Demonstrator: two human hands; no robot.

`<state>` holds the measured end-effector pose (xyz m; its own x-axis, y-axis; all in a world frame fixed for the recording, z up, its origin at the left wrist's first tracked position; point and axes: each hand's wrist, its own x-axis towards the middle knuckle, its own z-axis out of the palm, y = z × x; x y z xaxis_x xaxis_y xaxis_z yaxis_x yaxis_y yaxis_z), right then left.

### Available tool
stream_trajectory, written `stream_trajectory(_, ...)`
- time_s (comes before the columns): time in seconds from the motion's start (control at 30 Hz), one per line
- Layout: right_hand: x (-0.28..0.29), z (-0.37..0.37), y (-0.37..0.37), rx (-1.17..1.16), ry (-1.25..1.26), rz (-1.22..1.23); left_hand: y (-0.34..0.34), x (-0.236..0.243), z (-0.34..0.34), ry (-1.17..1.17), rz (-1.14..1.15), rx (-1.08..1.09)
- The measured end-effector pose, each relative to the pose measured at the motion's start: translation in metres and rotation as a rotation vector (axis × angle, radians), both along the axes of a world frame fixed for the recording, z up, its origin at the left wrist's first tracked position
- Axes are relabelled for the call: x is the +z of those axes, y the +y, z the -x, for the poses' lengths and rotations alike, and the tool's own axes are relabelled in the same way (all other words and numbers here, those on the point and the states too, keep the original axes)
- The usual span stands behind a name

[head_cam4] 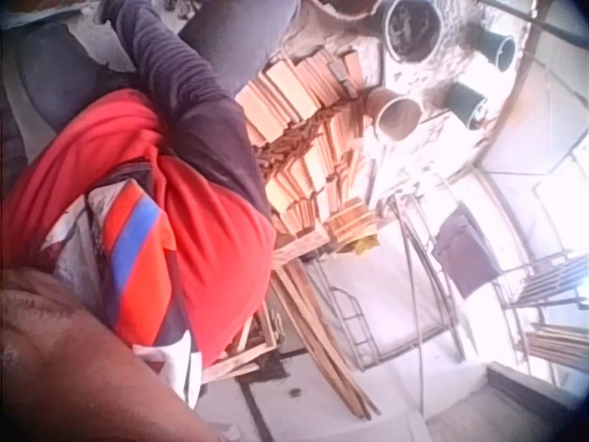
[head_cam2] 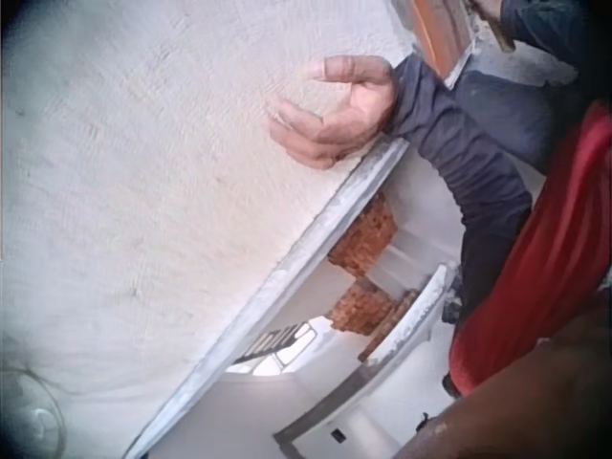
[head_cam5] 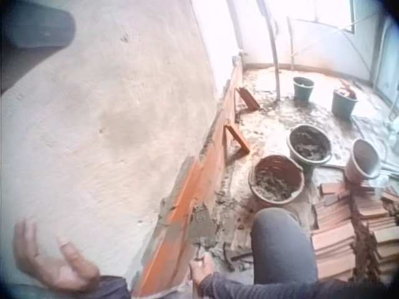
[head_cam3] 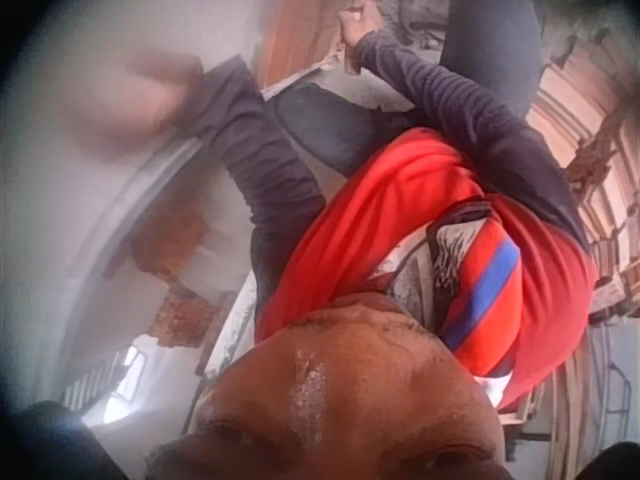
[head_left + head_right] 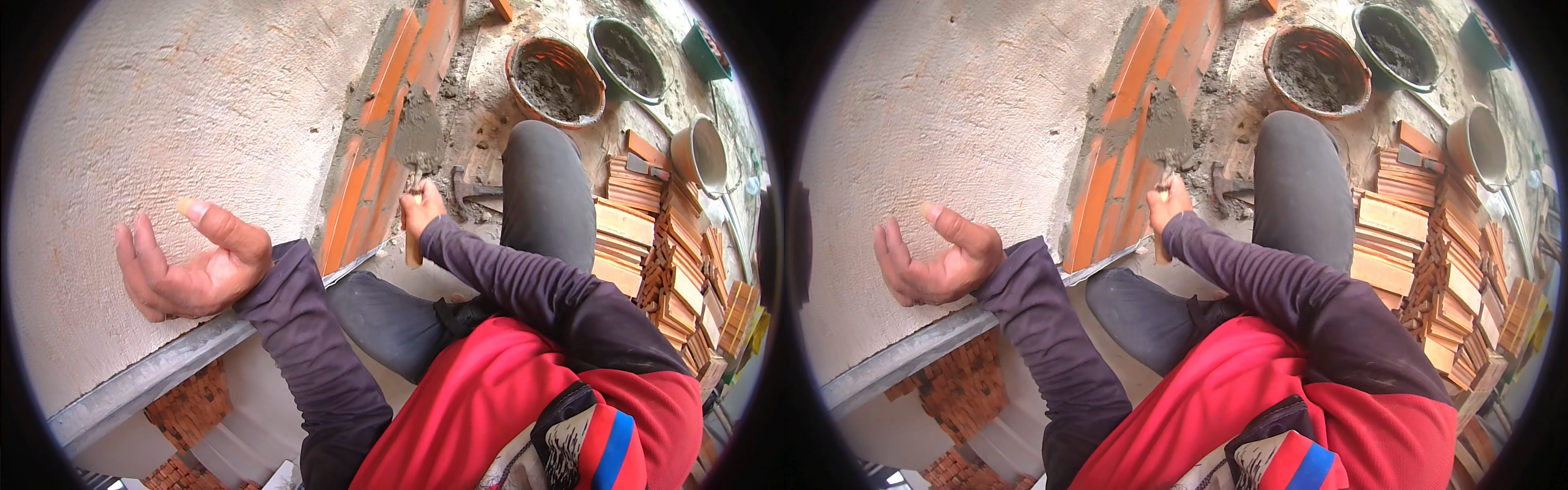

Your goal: The person applies mortar to the edge of a brick on a wall using a trowel and then smooths the joints between the bricks.

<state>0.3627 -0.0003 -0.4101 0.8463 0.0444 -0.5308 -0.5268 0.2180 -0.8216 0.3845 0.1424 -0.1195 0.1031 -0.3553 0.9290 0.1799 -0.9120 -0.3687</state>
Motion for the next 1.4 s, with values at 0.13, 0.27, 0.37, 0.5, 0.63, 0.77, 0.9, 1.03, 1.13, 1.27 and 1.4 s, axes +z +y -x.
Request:
stream_trajectory(0.13, -0.024, -0.024, 0.008, -0.036, -0.104, 0.158, -0.005, 0.0, -0.003, -0.007, 0.017, -0.001)
stream_trajectory(0.27, 0.003, -0.003, 0.013, 0.032, -0.147, 0.283, -0.002, 0.0, -0.002, -0.02, -0.009, 0.04)
stream_trajectory(0.37, 0.012, 0.018, 0.015, 0.051, -0.151, 0.195, -0.002, 0.0, -0.003, -0.016, -0.018, 0.025)
stream_trajectory(0.5, -0.002, 0.045, 0.023, 0.098, -0.227, 0.164, -0.003, 0.0, -0.005, -0.039, -0.036, 0.02)
stream_trajectory(0.63, -0.007, 0.071, 0.025, 0.112, -0.165, -0.055, -0.003, 0.001, -0.007, -0.042, -0.038, -0.011)
stream_trajectory(0.77, 0.021, 0.052, 0.015, 0.09, -0.035, -0.128, -0.003, 0.002, -0.004, -0.039, -0.042, -0.006)
stream_trajectory(0.9, 0.043, 0.047, 0.012, 0.139, -0.011, -0.192, -0.002, 0.001, -0.005, -0.037, -0.038, -0.017)
stream_trajectory(1.03, 0.066, 0.05, 0.008, 0.16, 0.151, -0.3, -0.004, 0.001, -0.004, -0.04, -0.033, -0.008)
stream_trajectory(1.13, 0.071, 0.059, 0.009, 0.17, 0.135, -0.318, -0.003, 0.001, -0.005, -0.042, -0.038, -0.025)
stream_trajectory(1.27, 0.072, 0.057, 0.001, 0.164, 0.119, -0.362, -0.005, 0.001, -0.003, -0.037, -0.024, -0.016)
stream_trajectory(1.4, 0.073, 0.047, 0.007, 0.136, 0.176, -0.389, -0.005, 0.001, -0.004, -0.037, -0.019, -0.021)
